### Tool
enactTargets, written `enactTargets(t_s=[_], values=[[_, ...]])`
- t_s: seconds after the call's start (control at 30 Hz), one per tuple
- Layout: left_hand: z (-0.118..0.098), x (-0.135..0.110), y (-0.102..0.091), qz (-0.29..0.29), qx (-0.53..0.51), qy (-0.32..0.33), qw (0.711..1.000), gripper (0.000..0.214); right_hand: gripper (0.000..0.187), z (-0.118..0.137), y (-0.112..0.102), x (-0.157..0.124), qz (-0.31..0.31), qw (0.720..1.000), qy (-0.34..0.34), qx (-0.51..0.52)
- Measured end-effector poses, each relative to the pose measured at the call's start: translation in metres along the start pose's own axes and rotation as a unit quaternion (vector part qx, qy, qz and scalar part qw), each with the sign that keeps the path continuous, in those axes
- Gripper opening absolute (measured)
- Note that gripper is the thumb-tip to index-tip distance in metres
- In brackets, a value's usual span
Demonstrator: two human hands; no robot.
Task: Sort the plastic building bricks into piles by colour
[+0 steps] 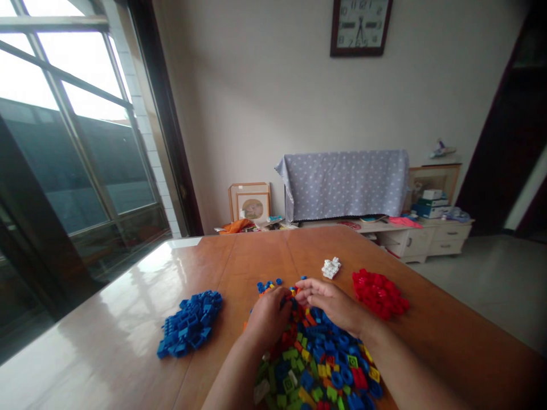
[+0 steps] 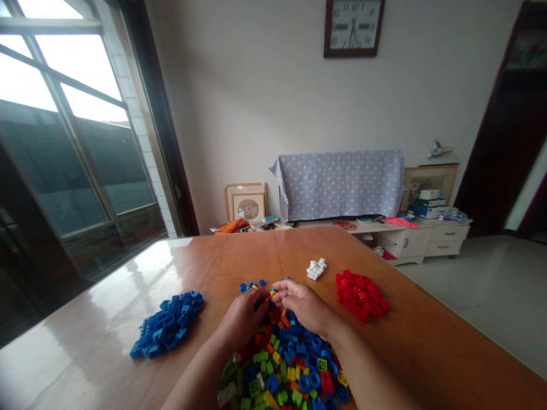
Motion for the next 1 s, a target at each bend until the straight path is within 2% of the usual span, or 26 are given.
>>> enactTargets(t_s=[0.13,0.37,0.47,0.6,0.73,0.83,0.93,1.0], values=[[-0.001,0.0,0.0,-0.004,-0.006,0.008,1.0,0.022,0.036,0.008,-0.001,-0.004,-0.007,1.0,-0.003,0.014],[-0.009,-0.002,-0.002,-0.004,0.009,0.02,1.0,0.025,0.033,0.008,-0.027,-0.009,-0.152,0.988,0.024,0.003],[-0.009,-0.004,-0.002,-0.021,0.046,0.0,0.999,0.036,0.034,0.007,-0.037,-0.011,-0.198,0.98,0.027,-0.013],[0.005,-0.003,-0.005,-0.064,0.043,-0.046,0.996,0.046,0.031,-0.005,-0.049,-0.008,-0.232,0.971,0.025,-0.05],[0.026,0.002,-0.017,-0.093,-0.008,-0.089,0.992,0.05,0.027,-0.021,-0.054,0.001,-0.221,0.965,0.018,-0.141],[0.039,0.002,-0.026,-0.106,-0.044,-0.152,0.982,0.059,0.029,-0.025,-0.046,0.005,-0.172,0.967,0.01,-0.185],[0.05,0.001,-0.029,-0.089,-0.07,-0.213,0.971,0.068,0.031,-0.019,-0.029,0.005,-0.11,0.967,-0.004,-0.228],[0.053,0.001,-0.027,-0.058,-0.074,-0.241,0.966,0.071,0.031,-0.015,-0.02,0.003,-0.09,0.961,-0.012,-0.259]])
Point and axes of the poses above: each hand's wrist, its own x-axis towards the middle knuckle, its own y-axis out of the palm, z = x × y, the point moved 3 cm from there along x, towards the middle knuckle, and after that the axes turned 11 degrees about z, right-handed, at the moved point
